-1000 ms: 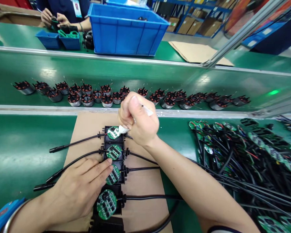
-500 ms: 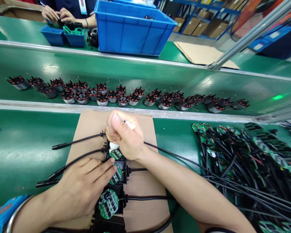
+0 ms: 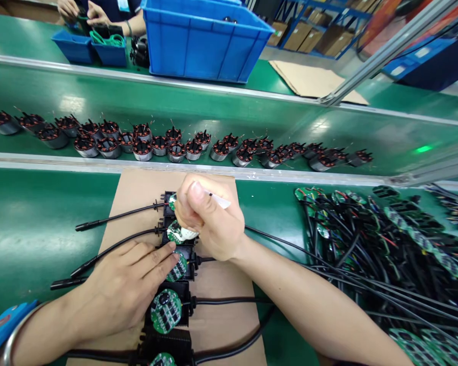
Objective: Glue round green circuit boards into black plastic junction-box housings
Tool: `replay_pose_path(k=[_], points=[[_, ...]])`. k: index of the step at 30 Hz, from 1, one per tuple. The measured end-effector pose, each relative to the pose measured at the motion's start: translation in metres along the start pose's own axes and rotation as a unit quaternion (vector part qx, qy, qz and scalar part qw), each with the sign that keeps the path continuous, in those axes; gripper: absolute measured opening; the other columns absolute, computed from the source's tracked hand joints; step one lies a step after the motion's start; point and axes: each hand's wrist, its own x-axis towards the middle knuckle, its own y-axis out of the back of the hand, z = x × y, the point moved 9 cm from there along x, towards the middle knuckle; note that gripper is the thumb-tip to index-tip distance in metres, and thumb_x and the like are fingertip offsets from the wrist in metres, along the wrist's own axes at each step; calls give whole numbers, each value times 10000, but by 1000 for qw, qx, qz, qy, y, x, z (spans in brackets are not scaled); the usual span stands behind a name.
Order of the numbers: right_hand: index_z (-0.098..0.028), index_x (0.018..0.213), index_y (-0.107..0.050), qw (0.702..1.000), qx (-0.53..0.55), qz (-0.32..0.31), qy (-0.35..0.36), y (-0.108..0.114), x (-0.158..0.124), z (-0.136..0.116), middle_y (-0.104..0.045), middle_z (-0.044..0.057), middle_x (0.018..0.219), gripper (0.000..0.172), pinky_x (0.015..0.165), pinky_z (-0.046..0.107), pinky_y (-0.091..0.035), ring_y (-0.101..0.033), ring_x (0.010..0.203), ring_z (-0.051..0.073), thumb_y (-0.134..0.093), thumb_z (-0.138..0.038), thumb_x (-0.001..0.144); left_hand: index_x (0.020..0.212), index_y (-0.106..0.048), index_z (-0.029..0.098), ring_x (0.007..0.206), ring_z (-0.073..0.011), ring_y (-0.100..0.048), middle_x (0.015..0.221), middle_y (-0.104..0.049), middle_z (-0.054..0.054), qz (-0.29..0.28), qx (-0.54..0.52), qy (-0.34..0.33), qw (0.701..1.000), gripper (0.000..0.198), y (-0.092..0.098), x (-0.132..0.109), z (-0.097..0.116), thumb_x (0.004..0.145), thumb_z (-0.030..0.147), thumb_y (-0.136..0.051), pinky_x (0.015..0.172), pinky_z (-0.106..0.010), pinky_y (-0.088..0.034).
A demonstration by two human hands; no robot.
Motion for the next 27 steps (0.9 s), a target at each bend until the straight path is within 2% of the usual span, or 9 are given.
replay_pose_path(k=[5, 13, 18, 23, 27], points=[[-197, 610, -438, 1000, -12, 12, 0, 9, 4, -2, -281, -68, 472, 416, 391, 221, -219, -245, 393, 70, -538, -482, 896, 1328, -497, 108, 1060, -277, -552, 1358, -539, -127, -8, 0, 0, 1000, 486, -3, -1, 0, 849, 183, -465, 853, -408, -477], [-201, 599, -417, 999, -5, 14, 31, 5, 14, 4, -268, -74, 463, 422, 373, 214, -206, -219, 372, 65, -533, -478, 896, 1357, -472, 107, 1047, -291, -555, 1393, -503, -132, -27, -4, 2, 1000, 512, -7, -2, 0, 851, 183, -453, 833, -423, -501], [-198, 598, -436, 998, -32, 24, 43, 8, 11, 3, -300, -59, 481, 414, 385, 230, -219, -256, 392, 74, -533, -476, 889, 1343, -489, 106, 1077, -296, -550, 1376, -522, -125, -25, -7, 2, 1000, 486, -6, 0, -1, 862, 168, -456, 851, -423, -509], [-197, 602, -456, 998, -35, 33, 49, 9, -5, -20, -313, -53, 479, 401, 401, 238, -239, -276, 395, 79, -555, -466, 883, 1243, -577, 112, 1136, -280, -538, 1312, -582, -105, -25, -31, 25, 999, 409, 10, 1, -4, 855, 150, -454, 949, -420, -475], [-199, 633, -454, 999, 6, 37, 39, -2, -27, -30, -303, -52, 510, 389, 428, 254, -267, -290, 408, 81, -519, -467, 906, 1152, -632, 148, 1040, -257, -600, 1187, -662, -81, -51, -49, 35, 997, 354, 22, -10, 7, 842, 198, -468, 929, -416, -495]])
